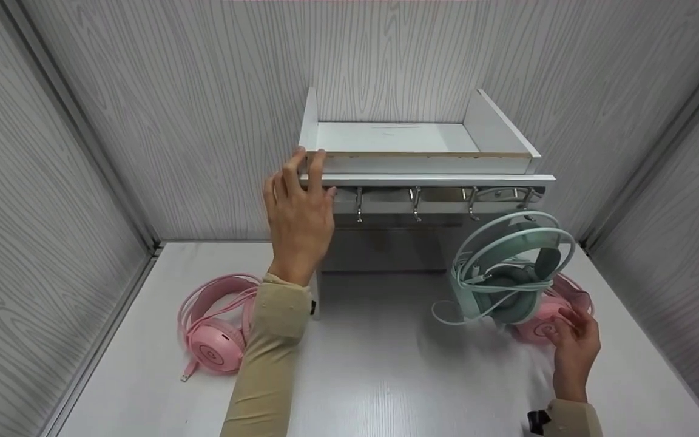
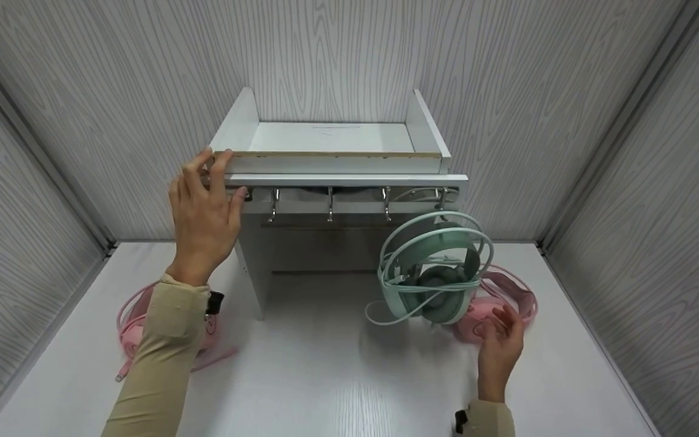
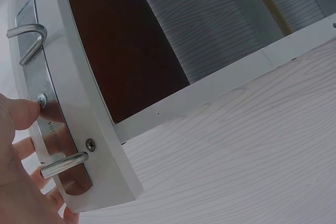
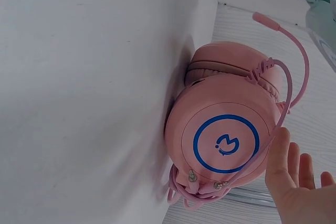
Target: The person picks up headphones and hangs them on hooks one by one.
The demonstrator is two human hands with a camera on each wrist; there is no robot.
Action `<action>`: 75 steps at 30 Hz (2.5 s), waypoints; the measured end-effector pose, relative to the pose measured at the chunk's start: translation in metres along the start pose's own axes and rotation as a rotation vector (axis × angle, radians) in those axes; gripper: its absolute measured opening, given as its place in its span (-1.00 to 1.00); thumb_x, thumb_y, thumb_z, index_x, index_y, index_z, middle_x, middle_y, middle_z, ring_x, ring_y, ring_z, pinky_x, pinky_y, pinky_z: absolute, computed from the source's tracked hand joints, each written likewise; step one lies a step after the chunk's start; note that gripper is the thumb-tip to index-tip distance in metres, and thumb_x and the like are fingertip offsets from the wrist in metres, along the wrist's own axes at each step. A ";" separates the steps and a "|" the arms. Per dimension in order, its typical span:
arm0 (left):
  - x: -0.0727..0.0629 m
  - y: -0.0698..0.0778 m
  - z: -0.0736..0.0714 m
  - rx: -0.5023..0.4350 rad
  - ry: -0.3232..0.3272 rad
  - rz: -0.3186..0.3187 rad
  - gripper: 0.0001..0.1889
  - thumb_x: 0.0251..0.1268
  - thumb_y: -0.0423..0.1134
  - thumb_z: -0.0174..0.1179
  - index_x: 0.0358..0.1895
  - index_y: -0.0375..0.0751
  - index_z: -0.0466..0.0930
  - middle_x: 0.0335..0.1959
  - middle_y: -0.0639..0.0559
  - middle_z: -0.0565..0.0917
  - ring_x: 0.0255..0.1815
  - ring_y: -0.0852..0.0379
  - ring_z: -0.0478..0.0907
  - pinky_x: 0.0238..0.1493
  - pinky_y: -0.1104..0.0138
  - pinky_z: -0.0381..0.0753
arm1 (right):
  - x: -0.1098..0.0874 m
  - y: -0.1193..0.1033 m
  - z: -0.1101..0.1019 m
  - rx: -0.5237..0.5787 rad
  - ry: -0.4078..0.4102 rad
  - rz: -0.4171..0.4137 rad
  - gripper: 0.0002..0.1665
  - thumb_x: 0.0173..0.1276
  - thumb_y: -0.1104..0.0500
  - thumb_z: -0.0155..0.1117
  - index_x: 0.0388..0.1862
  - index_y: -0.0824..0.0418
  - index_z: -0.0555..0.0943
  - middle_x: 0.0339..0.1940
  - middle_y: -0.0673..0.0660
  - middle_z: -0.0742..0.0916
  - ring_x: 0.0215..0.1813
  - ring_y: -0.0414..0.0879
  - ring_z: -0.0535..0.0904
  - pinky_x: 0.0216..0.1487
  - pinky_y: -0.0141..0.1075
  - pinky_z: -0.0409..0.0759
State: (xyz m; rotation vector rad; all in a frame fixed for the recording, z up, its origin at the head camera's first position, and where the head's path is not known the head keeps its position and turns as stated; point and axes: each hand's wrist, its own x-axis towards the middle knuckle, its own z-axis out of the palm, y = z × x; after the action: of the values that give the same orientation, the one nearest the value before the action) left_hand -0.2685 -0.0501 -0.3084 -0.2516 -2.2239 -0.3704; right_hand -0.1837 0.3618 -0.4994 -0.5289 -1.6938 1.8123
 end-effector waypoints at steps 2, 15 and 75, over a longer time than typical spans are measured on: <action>0.000 0.000 0.000 0.002 -0.002 -0.004 -0.44 0.55 -0.13 0.14 0.50 -0.16 0.25 0.39 -0.27 0.26 0.28 -0.23 0.38 0.40 -0.06 0.20 | 0.000 0.001 0.000 -0.010 0.010 0.006 -0.60 0.57 0.33 0.08 0.30 0.04 0.42 0.09 0.02 0.52 0.07 -0.18 0.49 -0.06 -0.55 0.58; 0.000 0.001 0.001 -0.016 0.027 0.011 -0.43 0.52 -0.15 0.18 0.49 -0.15 0.28 0.40 -0.26 0.27 0.26 -0.24 0.38 0.40 -0.07 0.19 | -0.003 0.003 -0.001 -0.131 0.056 -0.009 -0.45 0.58 0.27 0.04 0.45 0.43 0.27 0.08 0.05 0.47 -0.01 -0.24 0.42 -0.15 -0.58 0.56; -0.001 0.001 0.002 -0.023 0.026 0.004 -0.44 0.52 -0.14 0.18 0.48 -0.16 0.29 0.38 -0.26 0.27 0.27 -0.23 0.40 0.41 -0.06 0.17 | 0.009 0.026 0.001 -0.192 -0.006 0.363 0.15 0.48 -0.14 0.12 0.59 0.36 -0.36 0.57 0.51 -0.03 0.58 0.29 -0.02 0.27 0.25 0.33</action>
State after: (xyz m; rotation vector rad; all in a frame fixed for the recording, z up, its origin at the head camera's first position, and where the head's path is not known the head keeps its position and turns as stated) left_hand -0.2693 -0.0488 -0.3103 -0.2619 -2.1942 -0.3953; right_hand -0.1953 0.3667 -0.5238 -0.9675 -1.8814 1.9016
